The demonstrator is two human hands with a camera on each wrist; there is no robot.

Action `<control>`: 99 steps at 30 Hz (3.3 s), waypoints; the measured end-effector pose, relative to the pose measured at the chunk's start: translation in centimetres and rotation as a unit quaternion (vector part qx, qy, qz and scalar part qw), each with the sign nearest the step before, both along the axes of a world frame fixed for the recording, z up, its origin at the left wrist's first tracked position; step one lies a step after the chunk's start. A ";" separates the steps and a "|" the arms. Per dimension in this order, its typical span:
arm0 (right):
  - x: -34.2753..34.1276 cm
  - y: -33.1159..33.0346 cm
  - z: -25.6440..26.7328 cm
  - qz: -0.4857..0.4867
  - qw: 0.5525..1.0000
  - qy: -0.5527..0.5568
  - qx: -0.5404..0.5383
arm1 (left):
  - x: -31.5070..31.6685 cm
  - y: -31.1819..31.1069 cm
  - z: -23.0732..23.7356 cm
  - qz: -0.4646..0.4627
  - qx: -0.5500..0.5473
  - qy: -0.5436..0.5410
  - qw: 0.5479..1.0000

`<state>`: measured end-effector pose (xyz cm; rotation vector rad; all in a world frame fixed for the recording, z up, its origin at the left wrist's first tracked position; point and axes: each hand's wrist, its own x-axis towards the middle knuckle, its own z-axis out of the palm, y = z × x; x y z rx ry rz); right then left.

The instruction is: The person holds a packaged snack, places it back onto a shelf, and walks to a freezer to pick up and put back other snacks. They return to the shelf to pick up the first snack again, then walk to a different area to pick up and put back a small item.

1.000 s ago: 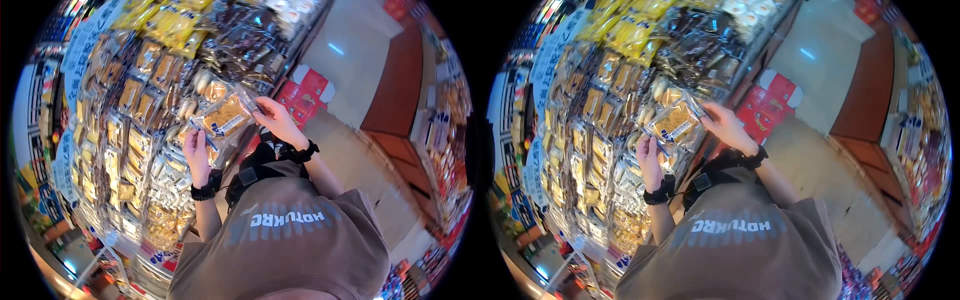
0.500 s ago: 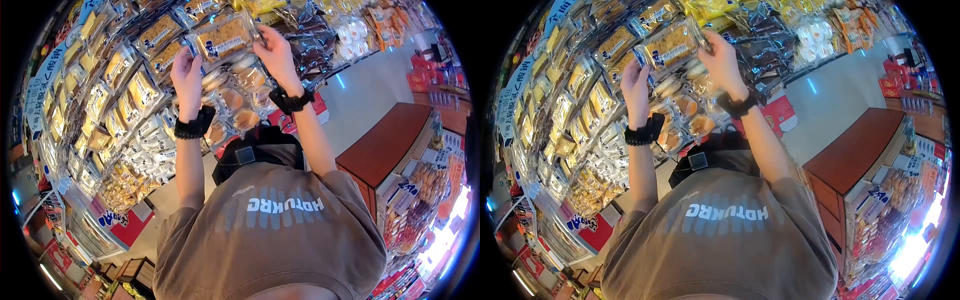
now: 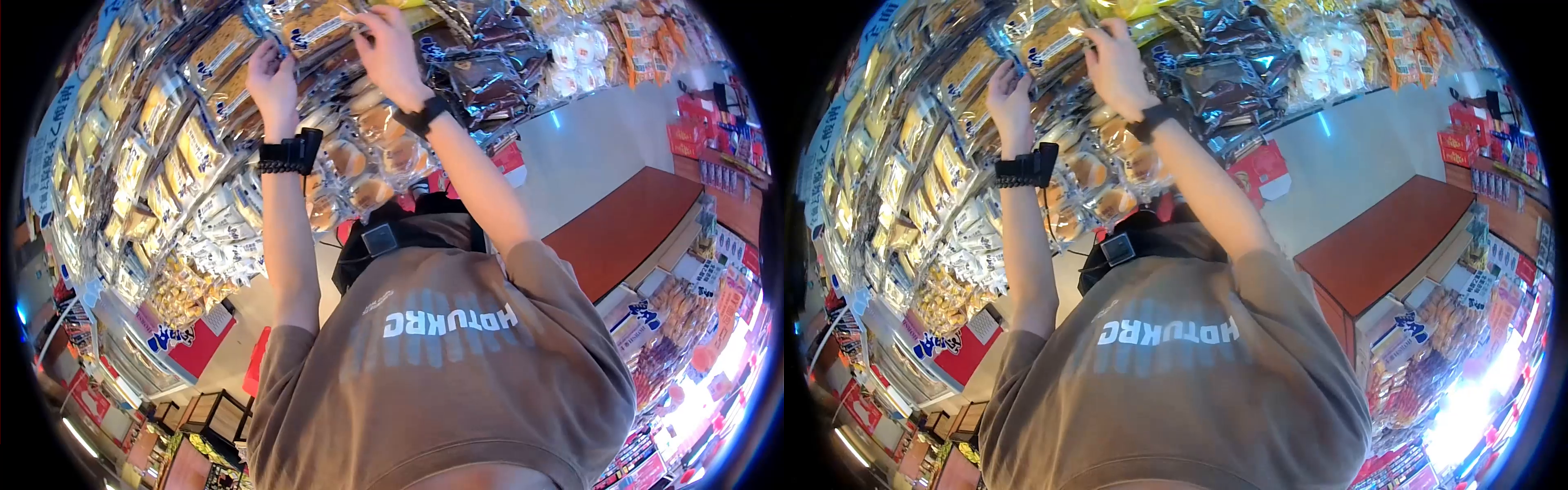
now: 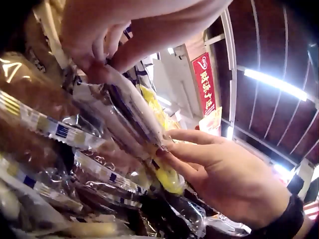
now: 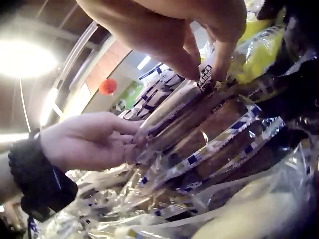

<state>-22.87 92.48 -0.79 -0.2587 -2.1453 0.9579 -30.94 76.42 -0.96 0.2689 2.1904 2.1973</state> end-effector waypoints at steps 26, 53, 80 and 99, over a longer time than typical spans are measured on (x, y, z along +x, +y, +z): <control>15.3 -4.4 2.6 0.415 0.878 -0.051 -0.231 | 19.9 -2.9 6.8 0.022 -0.192 -0.137 0.972; 24.7 -24.9 4.6 0.603 0.765 -0.175 -0.143 | 41.6 -27.8 2.8 0.235 -0.046 -0.172 0.956; 28.4 -51.7 1.4 0.795 0.525 -0.279 -0.117 | 55.4 -46.2 -1.2 0.548 0.006 -0.139 0.825; 21.0 -71.5 1.2 0.823 0.385 -0.403 -0.111 | 52.7 -61.2 2.6 0.645 -0.006 -0.147 0.750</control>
